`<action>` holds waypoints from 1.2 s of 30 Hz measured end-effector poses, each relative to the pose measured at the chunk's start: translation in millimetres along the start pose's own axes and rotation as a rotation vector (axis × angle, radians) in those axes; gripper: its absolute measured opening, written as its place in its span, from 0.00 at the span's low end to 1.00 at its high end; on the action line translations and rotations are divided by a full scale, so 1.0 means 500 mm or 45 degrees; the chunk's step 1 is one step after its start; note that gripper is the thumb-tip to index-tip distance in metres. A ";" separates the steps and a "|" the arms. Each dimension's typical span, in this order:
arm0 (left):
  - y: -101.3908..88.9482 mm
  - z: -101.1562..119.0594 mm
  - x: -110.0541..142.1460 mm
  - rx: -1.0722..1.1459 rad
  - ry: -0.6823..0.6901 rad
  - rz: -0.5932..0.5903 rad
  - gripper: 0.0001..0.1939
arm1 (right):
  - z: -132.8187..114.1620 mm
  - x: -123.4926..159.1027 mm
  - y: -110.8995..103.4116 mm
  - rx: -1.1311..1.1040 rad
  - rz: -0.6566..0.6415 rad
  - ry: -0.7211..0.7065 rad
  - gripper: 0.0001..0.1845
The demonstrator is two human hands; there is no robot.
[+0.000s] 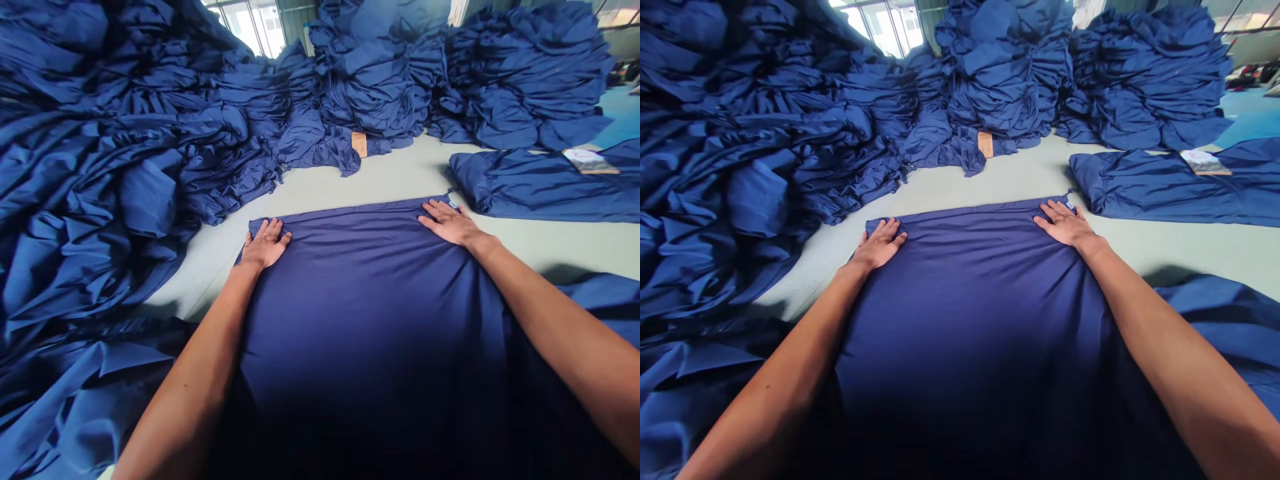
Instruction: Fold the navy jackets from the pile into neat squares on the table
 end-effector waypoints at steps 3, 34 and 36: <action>-0.018 0.022 0.010 -0.087 0.001 0.028 0.30 | -0.005 0.004 -0.016 0.036 0.056 -0.040 0.39; -0.173 0.139 0.400 -0.238 0.459 0.084 0.35 | -0.027 0.356 -0.228 -0.022 0.155 -0.060 0.37; -0.147 0.103 0.523 -0.300 0.497 0.122 0.34 | 0.008 0.476 -0.192 0.035 0.089 0.012 0.37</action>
Point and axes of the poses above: each hand's wrist, its own x-axis away from the middle knuckle, its own y-axis out of the palm, z = x × y, the point moved 4 cm from there along -x, towards the middle knuckle, and after that the axes turned 10 degrees about x, right-handed, at the moved point
